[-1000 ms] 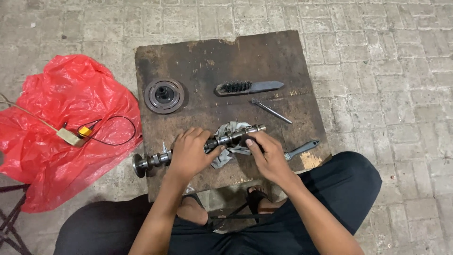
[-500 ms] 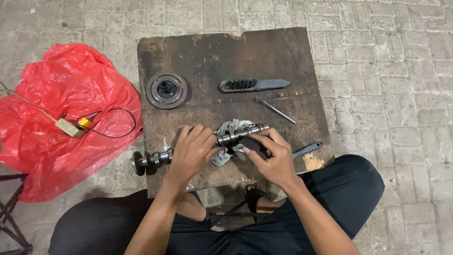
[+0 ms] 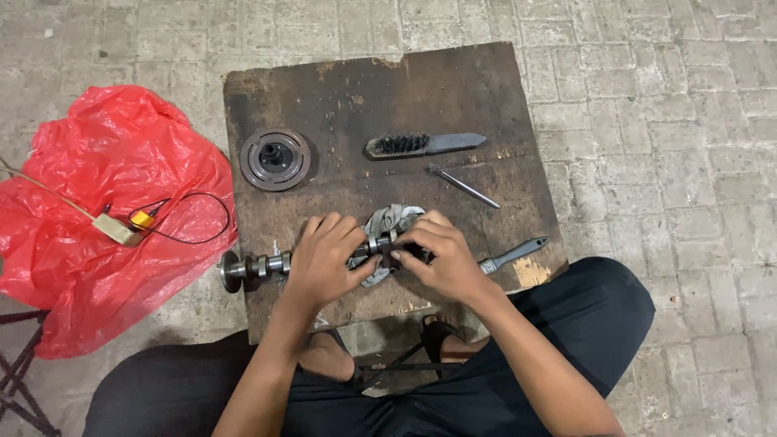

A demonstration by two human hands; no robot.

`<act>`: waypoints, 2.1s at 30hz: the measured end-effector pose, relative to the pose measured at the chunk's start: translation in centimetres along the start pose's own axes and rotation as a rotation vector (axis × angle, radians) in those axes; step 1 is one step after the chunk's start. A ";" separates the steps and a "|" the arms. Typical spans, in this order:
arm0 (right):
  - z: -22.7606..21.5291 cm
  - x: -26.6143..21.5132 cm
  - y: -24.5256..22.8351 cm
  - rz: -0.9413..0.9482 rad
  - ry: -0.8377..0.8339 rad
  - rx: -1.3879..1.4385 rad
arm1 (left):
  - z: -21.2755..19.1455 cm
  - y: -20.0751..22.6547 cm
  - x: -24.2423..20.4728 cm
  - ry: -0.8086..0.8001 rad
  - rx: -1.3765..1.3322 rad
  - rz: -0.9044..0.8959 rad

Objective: The person sits on the floor and cleans a metal camshaft using a cloth. They wipe the lobes and shaft of the camshaft while it rests on a wooden board. A red plastic bag, a clutch plate, a wire brush, and a screwdriver are visible on the board.

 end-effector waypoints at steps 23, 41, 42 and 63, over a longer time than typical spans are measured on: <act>1.7 1.9 -0.1 0.341 -0.060 -0.107 | -0.9 0.4 0.4 -0.002 -0.142 -0.025; 2.1 1.6 -0.8 0.307 -0.021 -0.160 | -0.9 0.8 -0.1 0.002 -0.150 -0.067; 1.7 1.3 -0.7 0.273 -0.082 -0.138 | -0.7 0.7 -0.1 -0.007 -0.157 -0.077; 2.0 4.2 -4.3 0.588 -0.112 -0.131 | -1.5 1.0 -0.1 -0.006 -0.175 -0.109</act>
Point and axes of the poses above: each hand's wrist, its own x-axis towards the middle knuckle, its own z-axis out of the palm, y = z × x, the point moved 2 cm from there along x, towards the middle knuckle
